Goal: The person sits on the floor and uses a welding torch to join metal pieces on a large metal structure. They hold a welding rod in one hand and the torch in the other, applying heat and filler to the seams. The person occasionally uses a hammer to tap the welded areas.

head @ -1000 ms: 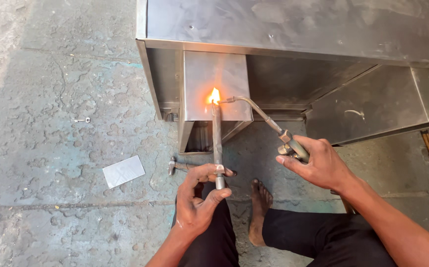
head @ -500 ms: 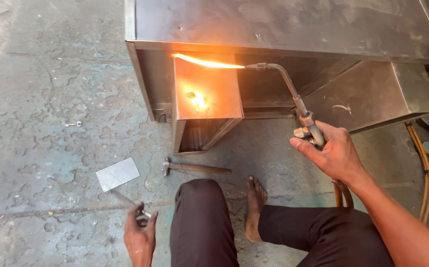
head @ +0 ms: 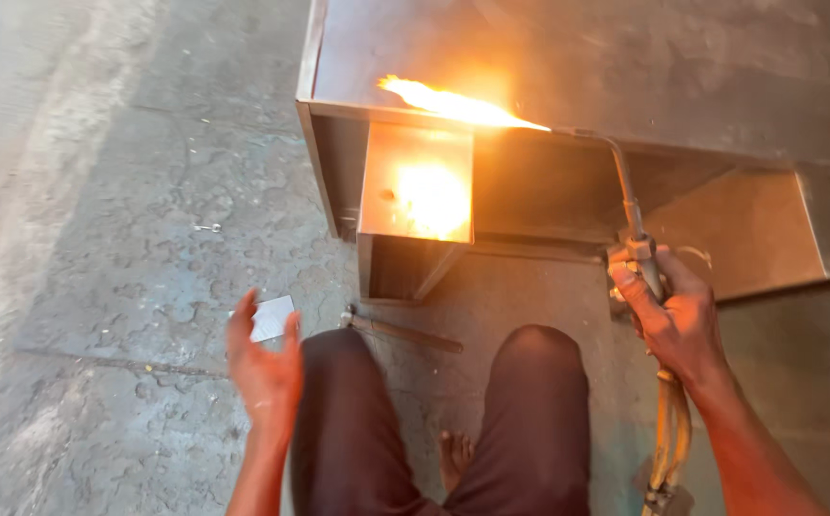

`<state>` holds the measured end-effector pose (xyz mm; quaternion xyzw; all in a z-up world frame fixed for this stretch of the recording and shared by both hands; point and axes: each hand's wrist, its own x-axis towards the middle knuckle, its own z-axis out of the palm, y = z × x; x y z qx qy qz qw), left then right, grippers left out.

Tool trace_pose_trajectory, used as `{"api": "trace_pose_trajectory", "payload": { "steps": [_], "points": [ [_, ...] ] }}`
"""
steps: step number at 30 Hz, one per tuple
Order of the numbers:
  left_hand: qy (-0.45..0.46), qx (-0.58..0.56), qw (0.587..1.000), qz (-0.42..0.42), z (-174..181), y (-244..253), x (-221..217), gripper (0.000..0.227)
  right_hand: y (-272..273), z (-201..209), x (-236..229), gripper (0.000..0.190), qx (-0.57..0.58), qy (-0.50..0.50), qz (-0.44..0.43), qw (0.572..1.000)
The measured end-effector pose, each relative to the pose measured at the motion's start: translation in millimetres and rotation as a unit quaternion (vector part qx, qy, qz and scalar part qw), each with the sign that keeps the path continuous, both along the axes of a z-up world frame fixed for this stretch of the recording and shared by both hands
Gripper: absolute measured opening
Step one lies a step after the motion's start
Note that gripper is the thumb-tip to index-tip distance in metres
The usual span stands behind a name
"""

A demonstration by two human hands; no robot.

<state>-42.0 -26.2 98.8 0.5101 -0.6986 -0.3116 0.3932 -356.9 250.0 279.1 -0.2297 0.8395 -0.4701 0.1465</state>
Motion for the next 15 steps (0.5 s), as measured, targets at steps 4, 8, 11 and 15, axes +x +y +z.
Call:
{"api": "trace_pose_trajectory", "payload": {
  "steps": [4, 8, 11, 15],
  "points": [
    [-0.030, 0.032, 0.994, -0.095, 20, 32, -72, 0.062, 13, -9, -28, 0.015, -0.082, -0.028, 0.037, 0.996],
    [-0.177, 0.168, 0.964, -0.107, -86, 41, -106, 0.033, 26, -23, -65, 0.012, -0.139, -0.066, 0.045, 0.987],
    [-0.336, 0.280, 0.882, -0.176, -154, 50, -136, 0.036, 25, -39, -87, 0.013, -0.139, -0.059, 0.046, 0.987],
    [-0.309, 0.308, 0.895, -0.090, -192, 69, -150, 0.038, 23, -59, -95, 0.013, -0.117, -0.102, 0.054, 0.986]
  ]
}}
